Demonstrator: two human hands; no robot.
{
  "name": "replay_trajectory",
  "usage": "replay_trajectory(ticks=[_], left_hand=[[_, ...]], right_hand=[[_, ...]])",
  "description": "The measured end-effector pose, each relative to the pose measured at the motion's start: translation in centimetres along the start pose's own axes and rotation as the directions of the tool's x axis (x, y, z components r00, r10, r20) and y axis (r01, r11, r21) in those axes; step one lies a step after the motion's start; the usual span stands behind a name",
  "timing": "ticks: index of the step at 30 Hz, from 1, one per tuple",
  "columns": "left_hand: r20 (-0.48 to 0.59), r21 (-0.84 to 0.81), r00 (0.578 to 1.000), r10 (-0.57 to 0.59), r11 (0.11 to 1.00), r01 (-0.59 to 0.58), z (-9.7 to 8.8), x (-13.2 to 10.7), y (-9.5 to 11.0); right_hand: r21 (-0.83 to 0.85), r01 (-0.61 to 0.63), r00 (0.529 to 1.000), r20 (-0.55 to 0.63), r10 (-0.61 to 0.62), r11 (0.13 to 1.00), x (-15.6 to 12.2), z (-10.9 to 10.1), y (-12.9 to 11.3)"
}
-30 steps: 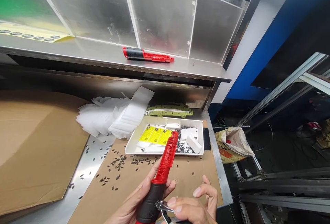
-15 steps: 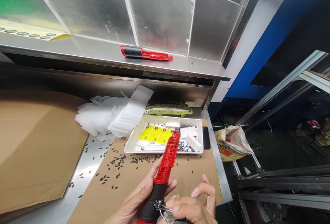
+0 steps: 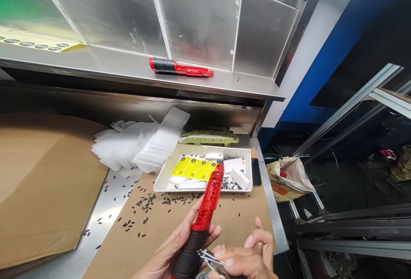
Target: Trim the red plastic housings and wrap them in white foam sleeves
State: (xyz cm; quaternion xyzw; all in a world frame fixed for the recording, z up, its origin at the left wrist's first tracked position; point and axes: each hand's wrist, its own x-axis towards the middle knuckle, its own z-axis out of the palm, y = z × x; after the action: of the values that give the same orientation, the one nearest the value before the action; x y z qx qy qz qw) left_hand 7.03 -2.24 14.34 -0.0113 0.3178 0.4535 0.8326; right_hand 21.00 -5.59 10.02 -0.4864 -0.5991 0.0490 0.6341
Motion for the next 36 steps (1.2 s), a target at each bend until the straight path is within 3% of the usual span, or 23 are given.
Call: replay_trajectory(ticks=[3, 7, 13, 21, 28, 36], left_hand=[[0.002, -0.033, 0.999, -0.038, 0.999, 0.038, -0.2, 0.1, 0.0], [-0.016, -0.016, 0.999, -0.044, 0.999, 0.044, -0.5, 0.1, 0.0], [-0.02, 0.056, 1.0, -0.01, 0.998, 0.011, -0.4, -0.2, -0.1], [0.002, 0.011, 1.0, -0.015, 1.0, 0.015, -0.8, 0.0, -0.1], [-0.021, -0.027, 0.998, -0.054, 0.998, 0.053, -0.7, 0.0, 0.0], [0.028, 0.032, 0.999, -0.034, 0.999, 0.033, -1.1, -0.1, -0.2]], right_hand=[[0.03, -0.039, 0.999, -0.037, 0.04, 0.999, -0.2, -0.2, 0.3], [-0.051, 0.021, 0.998, 0.052, -0.019, 0.998, -0.5, -0.2, 0.3], [-0.059, 0.054, 0.995, 0.084, -0.049, 0.997, -0.4, 0.0, -0.3], [-0.062, 0.03, 0.998, 0.061, -0.026, 0.998, -0.2, 0.5, -1.1], [-0.022, -0.008, 0.999, -0.037, 0.007, 1.0, -0.1, -0.5, -0.6], [-0.045, 0.006, 0.999, 0.046, -0.004, 0.999, -0.6, 0.4, -1.2]])
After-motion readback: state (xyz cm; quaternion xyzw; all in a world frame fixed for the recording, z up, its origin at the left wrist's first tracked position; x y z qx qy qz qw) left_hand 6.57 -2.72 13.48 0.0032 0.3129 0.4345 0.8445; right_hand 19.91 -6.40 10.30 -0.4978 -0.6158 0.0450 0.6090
